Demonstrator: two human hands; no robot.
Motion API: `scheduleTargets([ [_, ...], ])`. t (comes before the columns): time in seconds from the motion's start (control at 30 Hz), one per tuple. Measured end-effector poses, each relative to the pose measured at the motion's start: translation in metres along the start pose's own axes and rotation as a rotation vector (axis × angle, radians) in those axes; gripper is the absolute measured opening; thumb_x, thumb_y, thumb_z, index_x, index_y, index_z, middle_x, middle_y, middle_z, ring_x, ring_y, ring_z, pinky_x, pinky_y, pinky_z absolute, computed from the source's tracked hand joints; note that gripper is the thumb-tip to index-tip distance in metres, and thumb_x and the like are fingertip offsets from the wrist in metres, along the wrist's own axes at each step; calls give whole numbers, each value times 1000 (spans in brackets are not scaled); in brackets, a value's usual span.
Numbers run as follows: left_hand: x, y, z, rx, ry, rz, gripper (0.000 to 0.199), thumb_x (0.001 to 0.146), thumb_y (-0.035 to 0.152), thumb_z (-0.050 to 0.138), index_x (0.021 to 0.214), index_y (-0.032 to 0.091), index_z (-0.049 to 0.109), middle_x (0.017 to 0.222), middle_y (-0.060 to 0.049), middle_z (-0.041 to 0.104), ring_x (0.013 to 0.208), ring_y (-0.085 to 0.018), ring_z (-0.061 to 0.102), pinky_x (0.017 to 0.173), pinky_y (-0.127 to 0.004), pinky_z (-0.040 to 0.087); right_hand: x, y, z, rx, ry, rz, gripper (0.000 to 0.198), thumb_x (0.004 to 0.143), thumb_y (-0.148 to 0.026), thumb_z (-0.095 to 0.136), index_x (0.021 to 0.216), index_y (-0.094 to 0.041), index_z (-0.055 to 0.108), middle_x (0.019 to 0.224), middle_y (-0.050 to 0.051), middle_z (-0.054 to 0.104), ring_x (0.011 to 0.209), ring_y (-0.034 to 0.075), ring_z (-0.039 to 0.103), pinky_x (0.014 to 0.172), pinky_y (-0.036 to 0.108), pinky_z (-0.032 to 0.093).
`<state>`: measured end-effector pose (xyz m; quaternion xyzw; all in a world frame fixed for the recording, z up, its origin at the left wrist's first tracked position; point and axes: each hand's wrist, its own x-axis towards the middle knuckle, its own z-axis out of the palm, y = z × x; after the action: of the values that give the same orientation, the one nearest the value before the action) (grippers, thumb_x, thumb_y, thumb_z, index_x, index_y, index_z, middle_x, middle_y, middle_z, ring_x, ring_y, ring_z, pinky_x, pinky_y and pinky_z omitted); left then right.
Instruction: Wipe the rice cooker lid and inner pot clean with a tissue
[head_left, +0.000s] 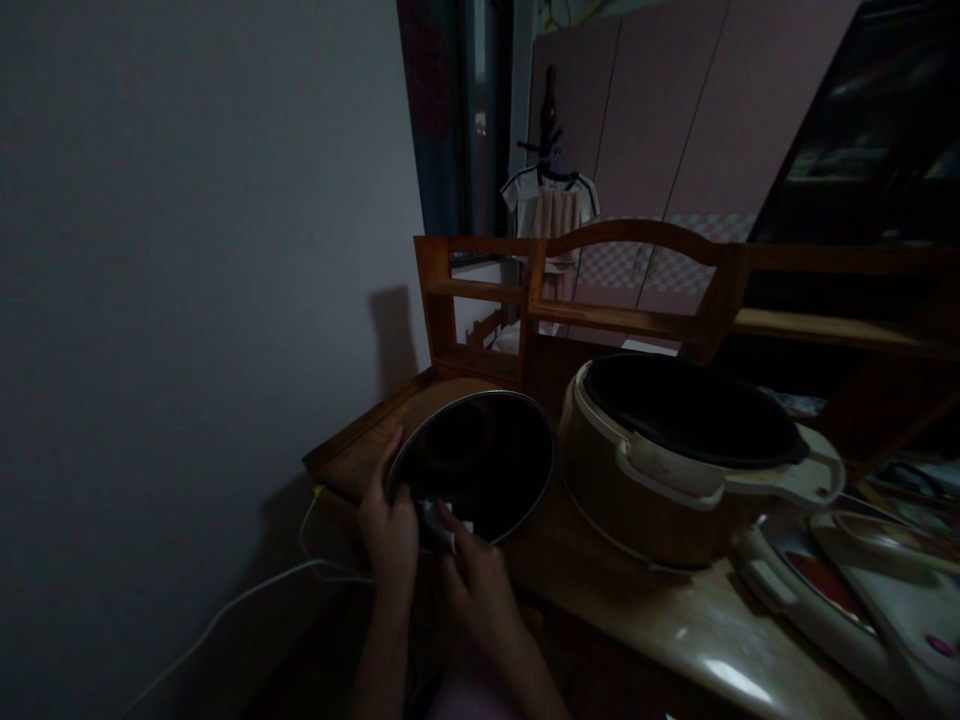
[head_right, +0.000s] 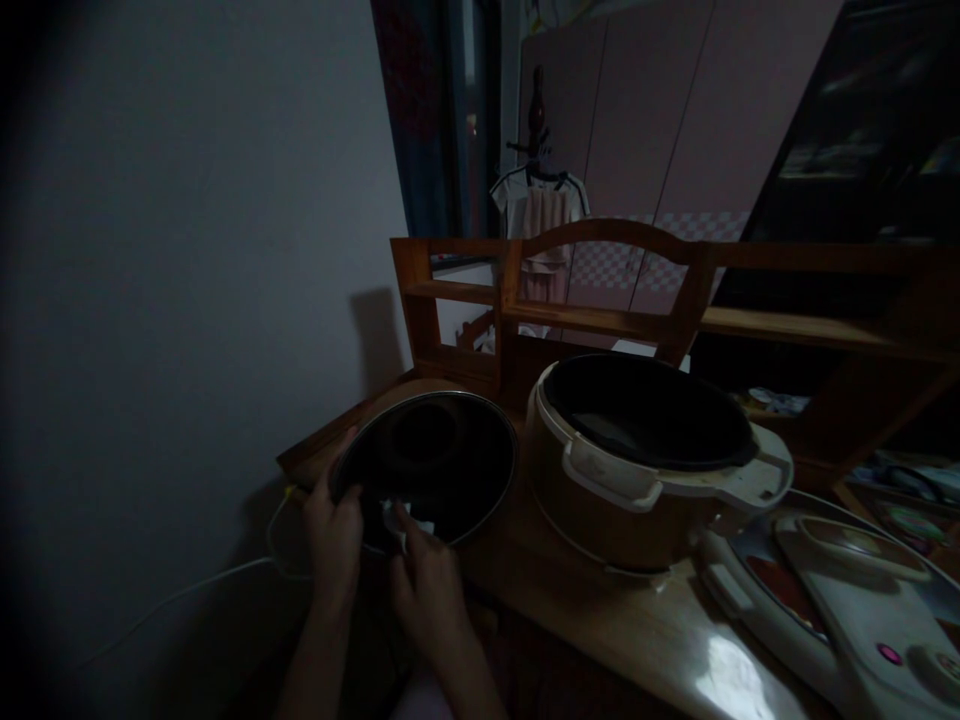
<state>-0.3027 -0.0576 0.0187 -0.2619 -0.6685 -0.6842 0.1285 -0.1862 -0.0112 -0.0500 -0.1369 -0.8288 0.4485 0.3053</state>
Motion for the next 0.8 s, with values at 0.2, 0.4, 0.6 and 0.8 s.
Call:
scheduleTargets([
  [0.2,-2,1,2,51,24,14,66,81,4,45,142,28,53,143,-1,57,137,-22,47,119,-41,31,3,2,-15,-42,-63,-16,52,89,-8,49,136,-26,59,126,6,68,116,20,64,100,32,48],
  [0.4,-3,1,3,76,34,13,64,81,3,46,139,28,56,141,-1,58,136,-22,48,118,-41,33,3,3,-30,-252,-84,22,51,89,-12,52,137,-28,58,124,8,68,116,22,63,99,34,48],
  [0.6,-5,13,6,109,2,40,65,82,2,43,141,28,54,143,0,57,138,-20,46,119,-39,31,3,6,-39,-431,-49,53,58,89,-14,54,145,-28,48,136,9,61,125,24,57,106,40,44],
  [0.8,-10,26,12,121,-36,61,66,82,2,41,140,29,54,147,0,53,140,-20,43,120,-38,29,-3,5,-42,-352,-59,12,47,100,-29,47,147,-33,44,142,4,57,133,19,50,112,38,39],
])
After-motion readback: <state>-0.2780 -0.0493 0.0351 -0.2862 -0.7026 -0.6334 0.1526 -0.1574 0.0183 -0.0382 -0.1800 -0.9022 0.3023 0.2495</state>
